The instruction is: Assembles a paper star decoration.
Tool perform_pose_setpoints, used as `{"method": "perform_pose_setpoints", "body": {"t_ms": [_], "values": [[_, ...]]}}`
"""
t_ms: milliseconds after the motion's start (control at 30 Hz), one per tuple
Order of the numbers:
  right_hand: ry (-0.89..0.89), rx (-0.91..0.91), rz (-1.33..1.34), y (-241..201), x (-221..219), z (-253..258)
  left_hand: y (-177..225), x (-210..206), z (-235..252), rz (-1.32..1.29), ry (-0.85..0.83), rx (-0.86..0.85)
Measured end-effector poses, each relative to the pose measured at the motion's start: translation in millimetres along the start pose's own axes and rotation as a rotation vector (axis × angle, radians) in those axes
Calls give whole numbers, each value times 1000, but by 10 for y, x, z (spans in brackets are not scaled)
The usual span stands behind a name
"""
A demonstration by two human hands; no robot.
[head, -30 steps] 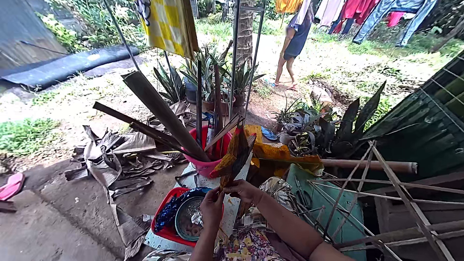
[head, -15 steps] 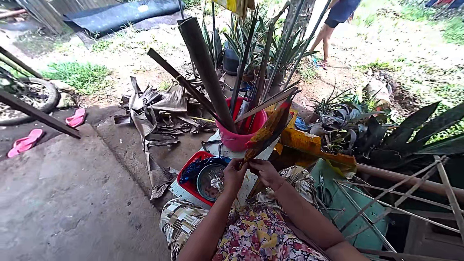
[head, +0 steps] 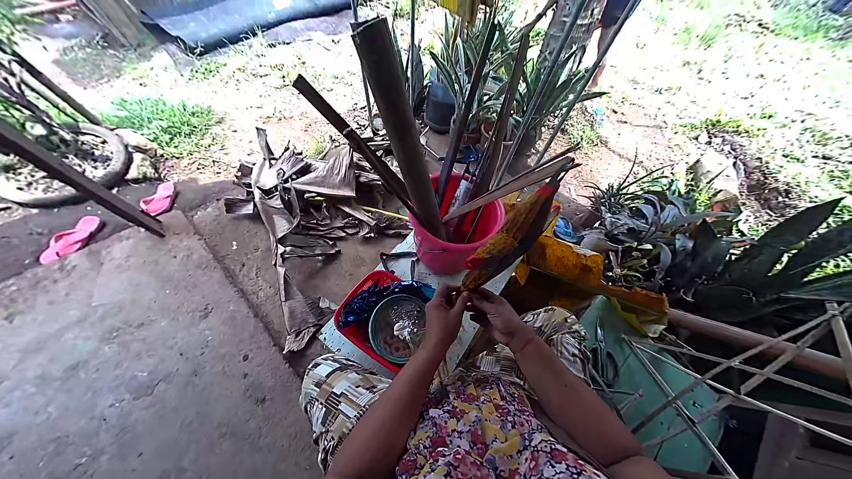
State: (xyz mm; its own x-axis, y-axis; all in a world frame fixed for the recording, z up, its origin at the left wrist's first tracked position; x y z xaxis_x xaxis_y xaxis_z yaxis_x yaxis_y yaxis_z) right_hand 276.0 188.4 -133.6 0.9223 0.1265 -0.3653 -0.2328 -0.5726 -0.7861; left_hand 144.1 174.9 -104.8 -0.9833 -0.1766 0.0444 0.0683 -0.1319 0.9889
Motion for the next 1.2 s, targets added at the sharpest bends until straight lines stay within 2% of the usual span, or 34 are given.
{"method": "perform_pose_setpoints", "body": {"t_ms": [167,767,1000,1100,1200], "values": [[-28,-31,-113,-2,35,50,8,10,-30,2,21,3],[-12,-28,-125,-74,19,60,36,28,47,29,3,-26],[-24,-67,53,52,-25,171,-33,49,103,11,12,-1],[-129,-116,-69,42,39,253,-38,45,98,47,-4,-19],[-176,-183,-480,159,283,627,13,79,97,98,-5,-73]]}}
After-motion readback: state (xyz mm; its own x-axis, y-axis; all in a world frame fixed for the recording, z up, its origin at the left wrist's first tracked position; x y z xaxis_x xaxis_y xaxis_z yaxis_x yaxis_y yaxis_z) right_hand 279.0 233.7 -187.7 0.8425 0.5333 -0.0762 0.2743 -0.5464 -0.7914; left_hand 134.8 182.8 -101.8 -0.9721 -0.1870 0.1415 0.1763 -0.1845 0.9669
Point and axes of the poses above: each hand's wrist, its own z-axis towards the middle knuckle, its own x-axis out of the back of the hand, y = z × x, the point moved 10 cm from there along z, towards the middle knuckle, and after that the axes turned 5 degrees about -x, right-handed, at the moved point
